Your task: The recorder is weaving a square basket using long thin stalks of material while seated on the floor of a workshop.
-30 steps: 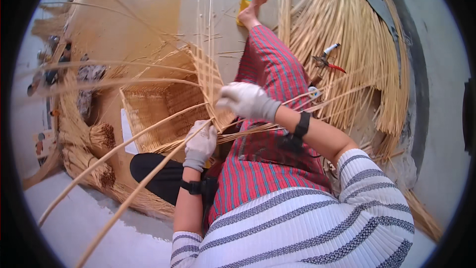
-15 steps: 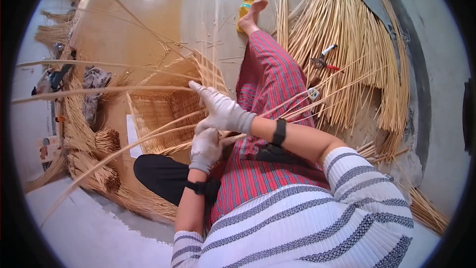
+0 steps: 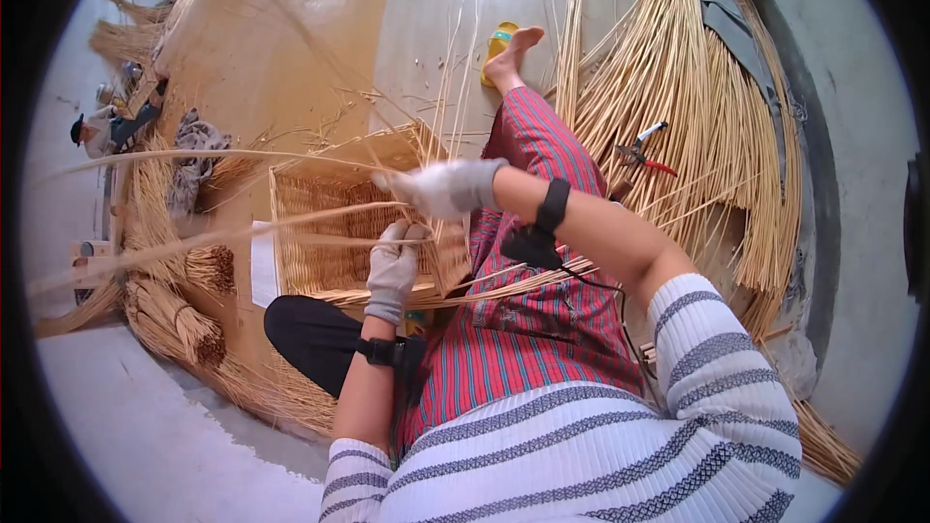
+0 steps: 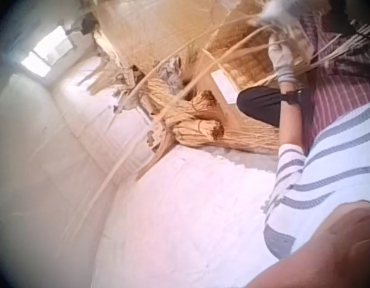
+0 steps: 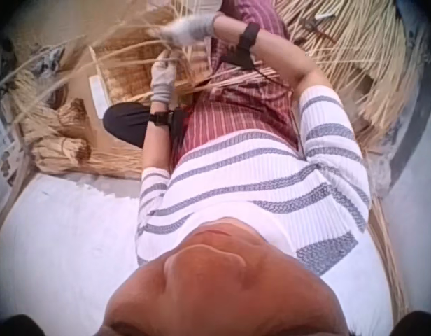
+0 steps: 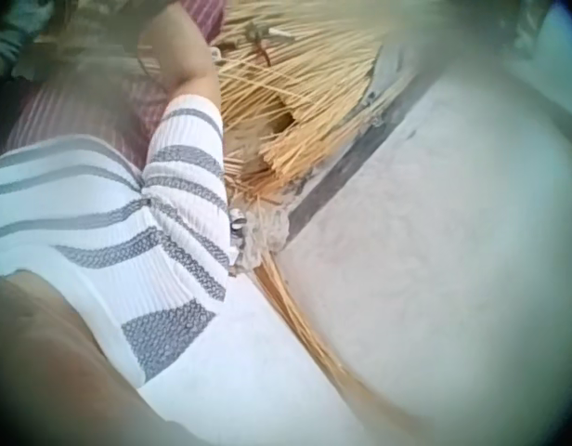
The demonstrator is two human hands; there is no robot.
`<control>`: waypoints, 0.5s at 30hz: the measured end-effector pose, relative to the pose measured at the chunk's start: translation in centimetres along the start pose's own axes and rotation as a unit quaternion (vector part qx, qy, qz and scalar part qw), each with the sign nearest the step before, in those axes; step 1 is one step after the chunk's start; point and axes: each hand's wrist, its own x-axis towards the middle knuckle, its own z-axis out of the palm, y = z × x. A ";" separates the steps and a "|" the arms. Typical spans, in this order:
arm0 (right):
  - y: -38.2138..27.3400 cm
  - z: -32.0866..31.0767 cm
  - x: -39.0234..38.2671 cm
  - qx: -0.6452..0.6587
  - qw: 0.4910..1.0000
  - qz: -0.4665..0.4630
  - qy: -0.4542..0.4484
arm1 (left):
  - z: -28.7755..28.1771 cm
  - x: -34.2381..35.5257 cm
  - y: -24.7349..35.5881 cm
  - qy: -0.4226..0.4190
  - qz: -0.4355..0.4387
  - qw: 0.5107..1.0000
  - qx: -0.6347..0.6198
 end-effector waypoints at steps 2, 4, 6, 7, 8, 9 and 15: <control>0.4 -1.7 1.6 0.203 0.959 -0.119 0.155 | -0.3 0.3 -0.4 -0.066 -0.007 0.998 0.016; 2.3 -1.1 1.9 0.350 0.902 -0.154 0.201 | -0.5 0.8 -1.0 -0.051 -0.103 0.992 -0.048; 5.8 0.1 1.8 0.391 0.822 -0.150 0.386 | 0.0 2.6 -1.6 0.032 -0.034 0.999 -0.005; 7.8 1.0 1.7 0.494 0.758 -0.122 0.409 | 0.0 3.3 -1.8 0.014 -0.048 0.999 -0.004; 9.6 2.1 1.3 0.550 0.711 -0.070 0.433 | 0.2 3.9 -2.1 -0.023 -0.111 0.993 -0.043; 11.2 3.1 0.9 0.578 0.686 -0.095 0.432 | 0.5 4.4 -2.3 -0.034 -0.133 0.989 -0.060; 11.8 2.0 2.2 -0.002 0.933 0.093 0.349 | 0.2 4.6 -2.8 -0.084 -0.045 0.989 -0.113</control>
